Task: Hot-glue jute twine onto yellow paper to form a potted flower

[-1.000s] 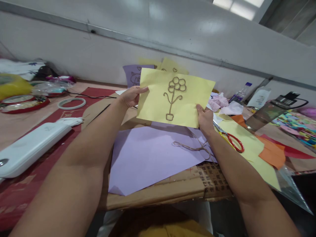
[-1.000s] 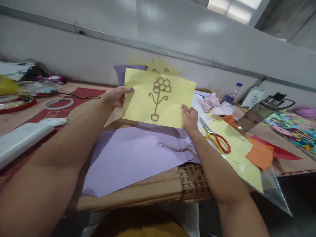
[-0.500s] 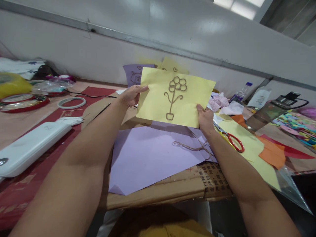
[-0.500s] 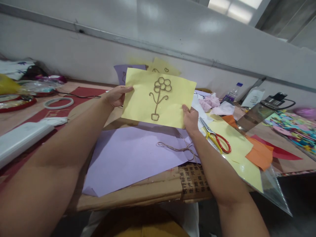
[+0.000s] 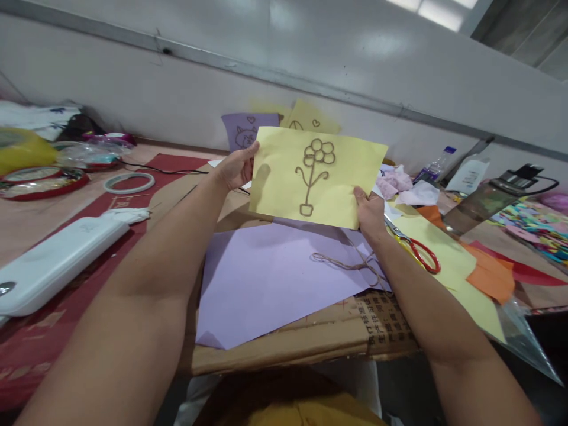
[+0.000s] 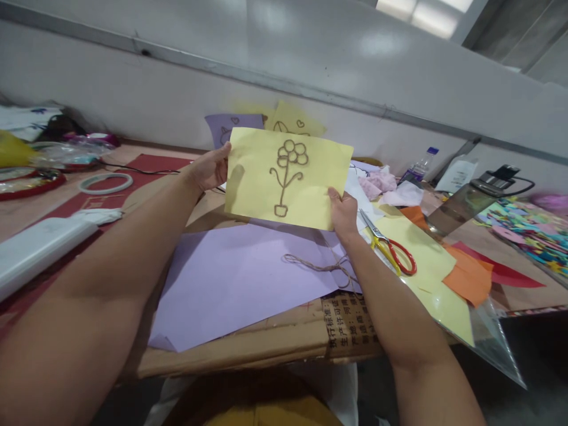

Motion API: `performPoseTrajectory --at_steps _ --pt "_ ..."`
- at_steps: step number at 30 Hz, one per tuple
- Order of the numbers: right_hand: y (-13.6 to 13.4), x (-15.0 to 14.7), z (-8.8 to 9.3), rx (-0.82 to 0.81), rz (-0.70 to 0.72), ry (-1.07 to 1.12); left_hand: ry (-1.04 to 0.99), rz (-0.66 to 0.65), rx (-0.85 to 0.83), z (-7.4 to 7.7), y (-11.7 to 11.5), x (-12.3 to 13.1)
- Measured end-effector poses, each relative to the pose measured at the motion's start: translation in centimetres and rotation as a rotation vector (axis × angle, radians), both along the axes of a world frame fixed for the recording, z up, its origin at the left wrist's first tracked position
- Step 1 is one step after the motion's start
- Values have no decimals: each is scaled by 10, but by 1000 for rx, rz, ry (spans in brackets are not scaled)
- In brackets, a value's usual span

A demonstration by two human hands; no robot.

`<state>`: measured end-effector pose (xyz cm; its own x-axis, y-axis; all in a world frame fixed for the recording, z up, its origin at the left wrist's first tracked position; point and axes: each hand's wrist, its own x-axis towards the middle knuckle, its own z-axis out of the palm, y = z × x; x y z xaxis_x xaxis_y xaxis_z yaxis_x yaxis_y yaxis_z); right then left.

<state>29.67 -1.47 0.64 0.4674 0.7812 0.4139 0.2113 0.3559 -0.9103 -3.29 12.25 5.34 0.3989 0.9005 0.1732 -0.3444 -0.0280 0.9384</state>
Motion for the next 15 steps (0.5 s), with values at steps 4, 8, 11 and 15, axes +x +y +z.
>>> performPoseTrajectory --at_steps 4,8,11,15 --pt "1 1 -1 -13 8 3 20 -9 17 -2 7 -4" --pt "2 3 -1 -35 9 8 92 97 26 1 13 -5" --pt "3 4 -1 -39 10 19 98 295 121 11 14 -2" --pt "5 2 -1 -23 25 69 42 414 233 25 14 3"
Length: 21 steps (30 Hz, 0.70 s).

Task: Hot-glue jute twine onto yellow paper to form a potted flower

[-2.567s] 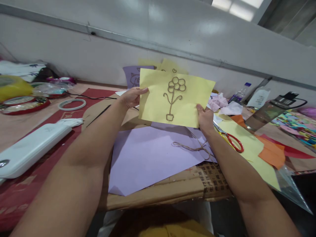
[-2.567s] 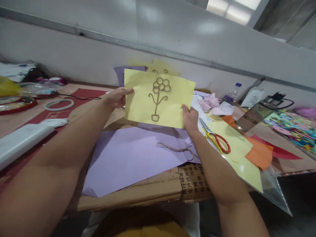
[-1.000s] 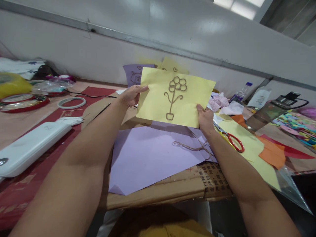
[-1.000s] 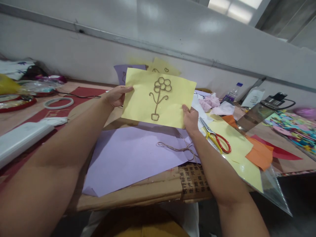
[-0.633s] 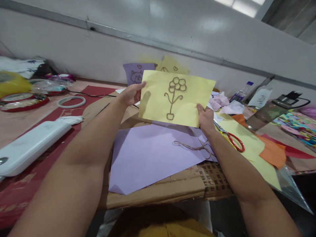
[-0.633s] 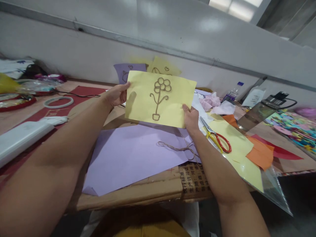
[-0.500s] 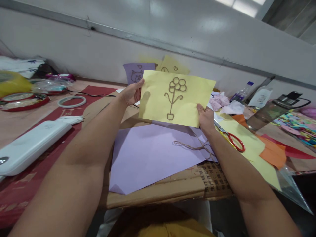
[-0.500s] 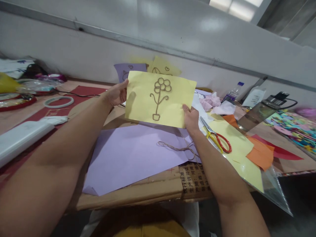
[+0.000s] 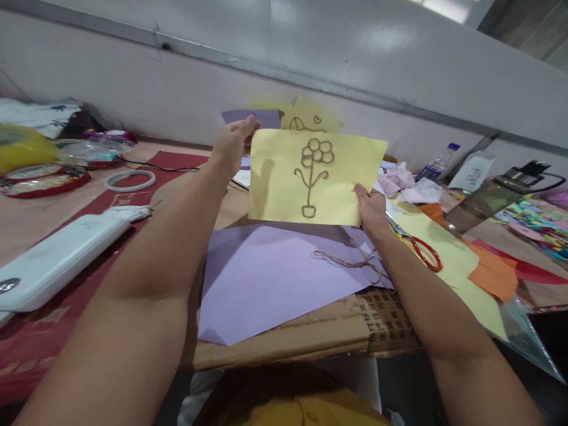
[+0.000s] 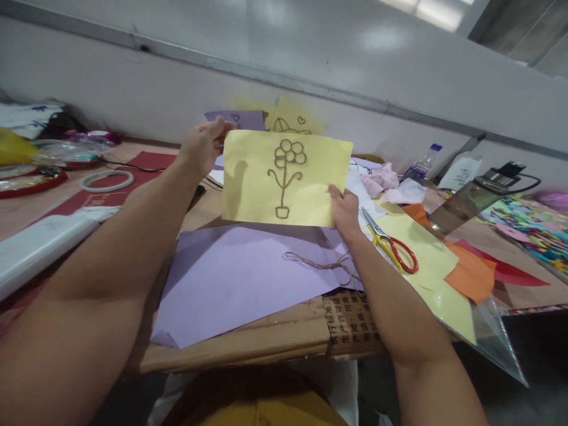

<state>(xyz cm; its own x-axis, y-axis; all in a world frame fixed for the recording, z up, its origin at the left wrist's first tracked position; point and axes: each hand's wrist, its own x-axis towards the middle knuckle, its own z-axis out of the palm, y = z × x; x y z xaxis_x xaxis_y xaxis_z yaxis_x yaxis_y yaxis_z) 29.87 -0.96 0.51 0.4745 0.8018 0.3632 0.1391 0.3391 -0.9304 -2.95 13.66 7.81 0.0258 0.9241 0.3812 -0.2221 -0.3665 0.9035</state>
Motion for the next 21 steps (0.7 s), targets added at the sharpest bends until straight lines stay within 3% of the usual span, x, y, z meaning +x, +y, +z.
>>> performPoseTrajectory --at_steps 6,12,18,21 --pt "4 -3 0 20 -5 212 3 -254 -180 5 -21 5" --pt "3 1 1 5 55 103 50 -409 -161 9 -33 4" --pt "0 8 -2 -94 103 -21 166 -201 -158 4 -17 -8" --pt "-1 8 -1 -131 108 -55 289 1 -23 3 -14 -9"
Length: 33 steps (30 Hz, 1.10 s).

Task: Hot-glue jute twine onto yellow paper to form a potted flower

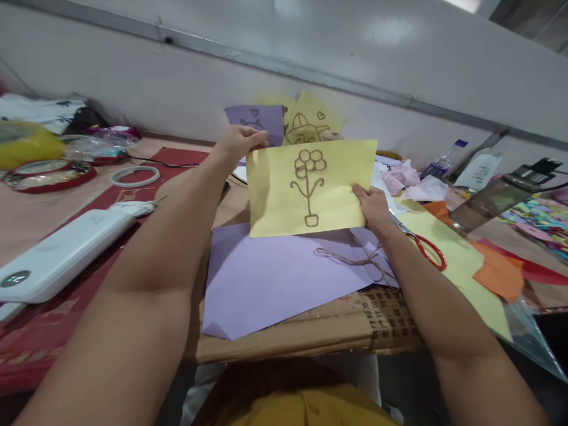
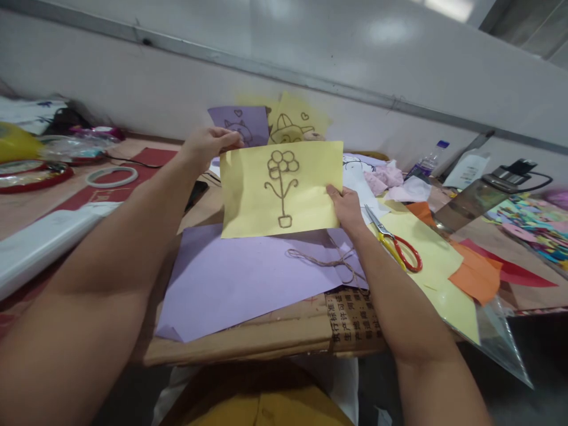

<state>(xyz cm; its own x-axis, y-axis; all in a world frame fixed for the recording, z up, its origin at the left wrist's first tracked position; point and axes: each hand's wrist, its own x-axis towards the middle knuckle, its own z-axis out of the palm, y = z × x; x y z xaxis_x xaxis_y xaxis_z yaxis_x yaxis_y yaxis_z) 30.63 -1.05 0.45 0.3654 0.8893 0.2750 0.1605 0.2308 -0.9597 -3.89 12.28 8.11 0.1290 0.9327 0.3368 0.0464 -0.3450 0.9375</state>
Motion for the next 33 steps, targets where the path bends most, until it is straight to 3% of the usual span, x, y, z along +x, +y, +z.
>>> performPoseTrajectory --at_steps 3,6,10,14,17,19,22,25,29,33 --pt "-2 -4 2 -39 13 -19 211 123 231 5 -6 8" --pt "-4 -10 3 -80 36 -41 333 51 316 13 -20 25" --pt "-9 -14 8 -164 66 -122 613 -41 263 17 -38 42" --pt "-18 -11 21 -225 16 -284 842 -106 120 12 -44 41" --pt "-27 -19 30 -7 -224 -623 958 -161 10 7 -43 38" --pt "-37 -33 32 215 -291 -896 1039 -229 -63 1 -42 39" --pt "-56 -66 29 365 -12 -1023 1157 -354 -121 -10 -37 43" --pt "-74 -94 26 182 229 -1041 1263 -440 -86 -24 -33 49" --pt "-85 -106 24 -153 311 -1049 1312 -437 -24 -36 -29 51" --pt "-82 -103 16 -279 363 -1073 1265 -437 -59 -39 -29 48"
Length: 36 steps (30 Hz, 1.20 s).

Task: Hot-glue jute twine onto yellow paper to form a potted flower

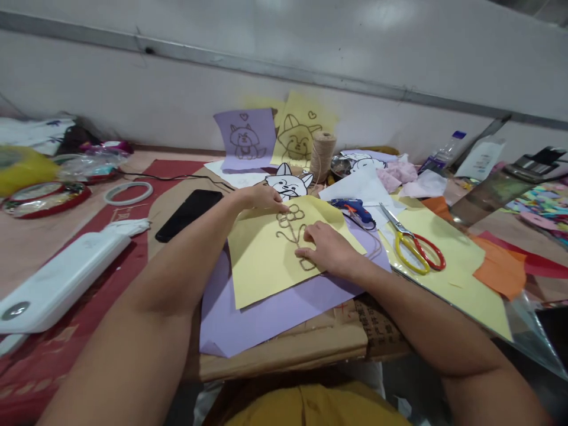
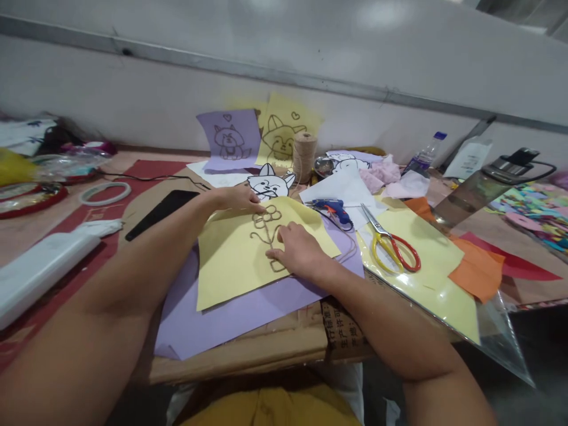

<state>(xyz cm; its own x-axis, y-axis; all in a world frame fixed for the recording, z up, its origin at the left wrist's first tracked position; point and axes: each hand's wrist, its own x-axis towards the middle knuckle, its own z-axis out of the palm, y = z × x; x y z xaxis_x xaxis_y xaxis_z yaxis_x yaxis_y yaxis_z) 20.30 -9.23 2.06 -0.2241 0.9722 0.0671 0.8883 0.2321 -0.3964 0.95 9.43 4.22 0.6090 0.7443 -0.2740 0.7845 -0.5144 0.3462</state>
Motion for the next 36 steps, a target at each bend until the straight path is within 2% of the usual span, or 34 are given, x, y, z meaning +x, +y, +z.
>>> performPoseTrajectory --at_steps 5,10,17,21,25,27,30,33,36 --pt "4 -2 -4 -68 10 122 30 8 27 3 -5 0" --pt "7 -1 0 -104 44 119 33 -16 52 9 -12 0" --pt "2 -13 -2 -44 34 87 12 -25 42 8 -10 -1" --pt "5 -8 -5 -18 -27 225 2 -27 67 7 -10 -2" --pt "17 8 -6 -27 -90 503 -11 -16 88 9 -18 -3" --pt "22 13 -1 -41 -104 664 -16 -16 91 11 -21 -3" --pt "21 20 18 -45 -114 856 -29 -13 86 11 -18 -5" --pt "9 34 43 -25 -128 1018 -38 -1 75 7 -11 -7" --pt "-11 62 66 9 -150 1295 -37 -1 60 2 -5 -8"
